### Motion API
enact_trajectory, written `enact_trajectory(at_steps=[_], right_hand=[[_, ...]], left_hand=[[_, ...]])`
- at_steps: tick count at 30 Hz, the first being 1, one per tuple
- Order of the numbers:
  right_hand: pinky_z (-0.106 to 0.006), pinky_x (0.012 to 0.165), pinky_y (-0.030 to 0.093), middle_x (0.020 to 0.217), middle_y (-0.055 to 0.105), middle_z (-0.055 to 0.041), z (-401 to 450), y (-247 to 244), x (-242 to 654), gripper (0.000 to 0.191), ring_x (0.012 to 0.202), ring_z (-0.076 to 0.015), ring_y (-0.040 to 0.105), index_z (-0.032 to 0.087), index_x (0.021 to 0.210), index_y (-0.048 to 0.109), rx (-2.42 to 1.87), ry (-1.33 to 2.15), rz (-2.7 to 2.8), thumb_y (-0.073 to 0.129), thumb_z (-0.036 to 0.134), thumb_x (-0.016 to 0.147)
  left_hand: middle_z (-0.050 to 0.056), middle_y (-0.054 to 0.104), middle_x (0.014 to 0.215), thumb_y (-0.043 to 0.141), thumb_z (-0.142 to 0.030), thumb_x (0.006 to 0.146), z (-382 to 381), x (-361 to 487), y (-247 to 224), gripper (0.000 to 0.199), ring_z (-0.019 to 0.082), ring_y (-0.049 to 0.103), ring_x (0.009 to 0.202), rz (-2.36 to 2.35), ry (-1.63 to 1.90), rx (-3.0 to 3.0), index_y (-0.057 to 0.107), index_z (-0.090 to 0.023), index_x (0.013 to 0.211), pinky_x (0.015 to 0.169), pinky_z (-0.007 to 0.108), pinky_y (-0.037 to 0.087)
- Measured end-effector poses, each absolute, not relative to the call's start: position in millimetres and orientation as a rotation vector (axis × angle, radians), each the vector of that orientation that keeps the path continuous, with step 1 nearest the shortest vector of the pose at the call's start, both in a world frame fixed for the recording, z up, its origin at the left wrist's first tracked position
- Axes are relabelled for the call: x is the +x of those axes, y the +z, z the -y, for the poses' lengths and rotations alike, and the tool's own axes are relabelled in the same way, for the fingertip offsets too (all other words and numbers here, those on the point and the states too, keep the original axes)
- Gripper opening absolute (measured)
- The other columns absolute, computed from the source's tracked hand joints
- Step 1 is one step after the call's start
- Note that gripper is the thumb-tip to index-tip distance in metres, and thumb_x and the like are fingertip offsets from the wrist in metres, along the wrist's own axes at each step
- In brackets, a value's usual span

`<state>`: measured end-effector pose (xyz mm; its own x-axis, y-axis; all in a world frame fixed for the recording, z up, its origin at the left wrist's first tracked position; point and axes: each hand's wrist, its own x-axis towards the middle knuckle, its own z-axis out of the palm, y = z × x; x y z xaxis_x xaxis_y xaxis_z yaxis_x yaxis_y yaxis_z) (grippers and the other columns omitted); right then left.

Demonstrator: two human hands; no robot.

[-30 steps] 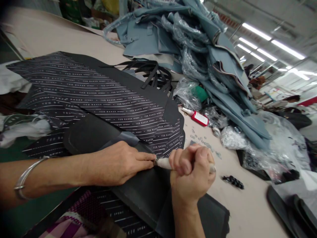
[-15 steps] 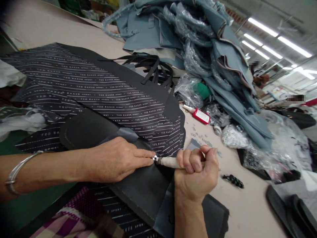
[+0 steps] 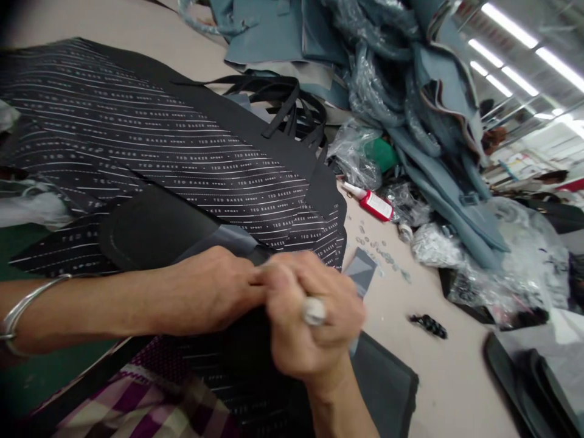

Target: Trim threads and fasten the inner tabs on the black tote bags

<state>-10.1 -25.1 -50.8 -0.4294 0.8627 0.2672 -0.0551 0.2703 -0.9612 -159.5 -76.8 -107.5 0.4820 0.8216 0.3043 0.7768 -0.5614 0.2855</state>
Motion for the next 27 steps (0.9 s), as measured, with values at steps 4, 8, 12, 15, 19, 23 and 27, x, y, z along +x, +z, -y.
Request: enact_trajectory(at_steps=[4,8,12,15,19,23,27], right_hand=[[-0.025,0.049,0.039,0.06,0.062,0.0014,19,-47,-26,0.021,0.05,-0.0103,0.051,0.023,0.068,0.073,-0.622,1.06,2.098,0.066,0.027,0.087],[-0.021,0.039,0.026,0.045,0.04,0.0085,-1,-46,-45,0.033,0.039,-0.0065,0.031,0.02,0.067,0.067,-0.76,1.234,1.905,0.066,0.045,0.088],[-0.02,0.038,0.023,0.045,0.036,0.0096,-7,-48,-58,0.035,0.039,-0.0061,0.029,0.02,0.067,0.065,-0.802,1.218,2.043,0.064,0.047,0.089],[-0.021,0.04,0.023,0.045,0.038,0.009,-5,-48,-64,0.035,0.04,-0.0069,0.032,0.02,0.065,0.063,-0.831,1.121,2.126,0.061,0.044,0.09],[-0.023,0.044,0.024,0.047,0.039,0.0083,-2,-49,-73,0.035,0.044,-0.0079,0.032,0.02,0.062,0.061,-0.808,1.01,2.206,0.057,0.037,0.092],[-0.025,0.049,0.025,0.049,0.038,0.0071,4,-51,-77,0.036,0.048,-0.0086,0.034,0.019,0.057,0.057,-0.751,0.79,2.358,0.055,0.029,0.092],[-0.025,0.052,0.03,0.053,0.046,0.0052,10,-50,-66,0.033,0.05,-0.009,0.042,0.019,0.06,0.057,-0.709,0.646,2.402,0.052,0.027,0.092]], left_hand=[[0.004,0.072,0.092,0.052,-0.016,0.09,78,-159,-109,0.015,0.017,0.066,0.067,-1.466,0.616,2.579,0.065,-0.02,0.097,0.05,0.027,0.041],[0.004,0.068,0.104,0.054,-0.021,0.09,77,-159,-110,0.022,0.017,0.062,0.056,-1.503,0.481,2.674,0.066,-0.024,0.107,0.042,0.032,0.033],[0.007,0.069,0.112,0.052,-0.017,0.089,75,-158,-114,0.022,0.018,0.067,0.068,-1.471,0.589,2.646,0.066,-0.021,0.106,0.053,0.03,0.045],[0.009,0.071,0.108,0.052,-0.012,0.088,74,-157,-117,0.022,0.019,0.069,0.079,-1.43,0.712,2.606,0.066,-0.019,0.103,0.068,0.029,0.052],[0.009,0.074,0.096,0.052,-0.012,0.089,73,-156,-120,0.018,0.021,0.069,0.081,-1.421,0.739,2.624,0.067,-0.017,0.097,0.073,0.031,0.054],[0.009,0.075,0.086,0.05,-0.007,0.087,72,-157,-129,0.02,0.021,0.069,0.081,-1.394,0.825,2.651,0.068,-0.015,0.092,0.079,0.032,0.054],[0.012,0.075,0.09,0.05,-0.007,0.086,70,-157,-131,0.02,0.023,0.069,0.084,-1.338,0.887,2.69,0.069,-0.011,0.091,0.078,0.034,0.053]])
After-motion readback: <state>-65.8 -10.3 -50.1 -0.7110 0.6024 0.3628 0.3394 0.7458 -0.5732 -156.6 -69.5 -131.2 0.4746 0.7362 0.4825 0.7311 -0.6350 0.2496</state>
